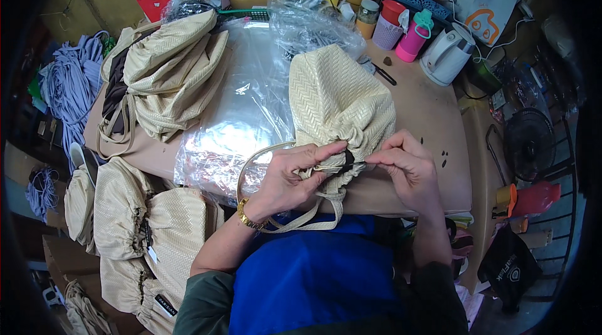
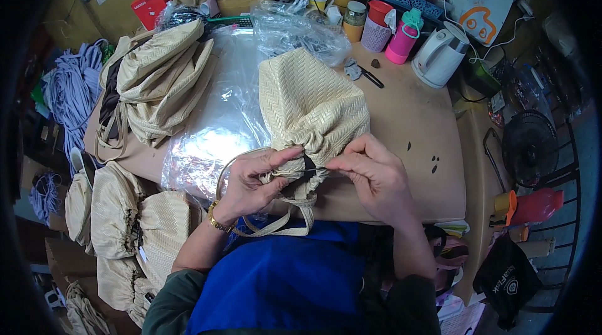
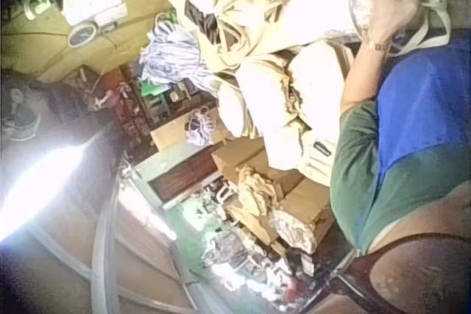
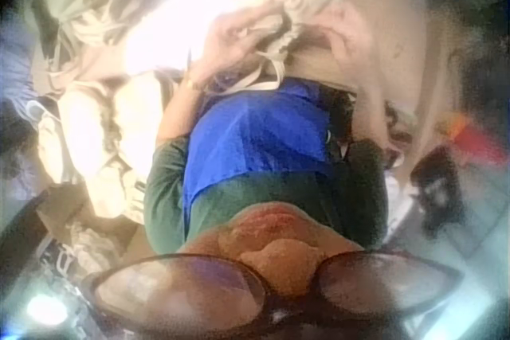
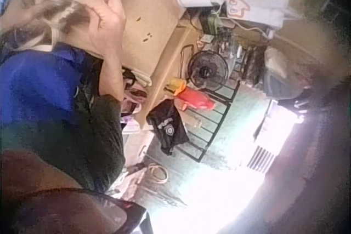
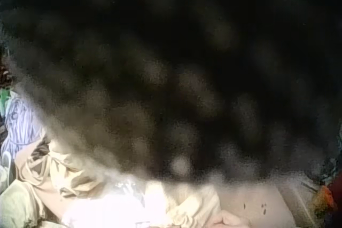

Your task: The person attaches tags to light-colored woven bags, trims excess threads with shears, and inserts brown lining materials into the bags before placing them in plastic packaging.

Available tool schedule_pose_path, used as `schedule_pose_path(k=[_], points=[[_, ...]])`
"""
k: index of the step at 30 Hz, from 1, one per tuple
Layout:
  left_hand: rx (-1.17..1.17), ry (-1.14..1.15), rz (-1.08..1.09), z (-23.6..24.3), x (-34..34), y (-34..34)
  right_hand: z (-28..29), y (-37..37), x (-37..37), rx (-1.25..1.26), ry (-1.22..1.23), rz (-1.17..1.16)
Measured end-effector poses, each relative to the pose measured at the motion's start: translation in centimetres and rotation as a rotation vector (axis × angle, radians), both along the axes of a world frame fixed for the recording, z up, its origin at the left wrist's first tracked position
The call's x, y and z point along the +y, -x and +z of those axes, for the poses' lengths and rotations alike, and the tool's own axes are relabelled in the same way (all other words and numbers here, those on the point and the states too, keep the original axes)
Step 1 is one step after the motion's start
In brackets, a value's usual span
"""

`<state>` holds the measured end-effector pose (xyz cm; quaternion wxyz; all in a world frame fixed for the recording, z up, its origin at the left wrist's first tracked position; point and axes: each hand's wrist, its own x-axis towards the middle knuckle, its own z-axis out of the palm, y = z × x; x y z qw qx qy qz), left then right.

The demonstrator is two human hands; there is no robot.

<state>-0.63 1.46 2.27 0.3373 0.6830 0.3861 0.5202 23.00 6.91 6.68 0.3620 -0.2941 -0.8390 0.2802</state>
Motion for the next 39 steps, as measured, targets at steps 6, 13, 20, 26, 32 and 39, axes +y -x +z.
schedule_pose_path(k=[6, 13, 20, 26, 32, 39], points=[[-0.003, -0.028, -0.007, -0.3, 0.1, -0.1, 1.5, 0.3, -0.5, -0.104, -0.224, -0.056], [-0.006, -0.038, -0.004, -0.3, 0.2, -0.1, 1.8, 0.2, -0.6, -0.168, -0.298, -0.071], [0.019, -0.057, -0.010, -0.4, 0.4, 0.0, 2.3, 0.7, -1.3, -0.216, -0.280, -0.065], [-0.027, -0.059, -0.005, -0.2, 0.5, -0.2, 1.2, 0.3, -0.4, -0.153, -0.149, 0.019], [-0.023, -0.055, -0.033, -0.1, 0.5, -0.1, 0.2, 0.3, 0.0, 0.045, 0.142, 0.114], [0.000, -0.074, -0.020, 0.0, 0.5, 0.0, 1.1, 0.7, -0.3, -0.156, -0.276, -0.002]])
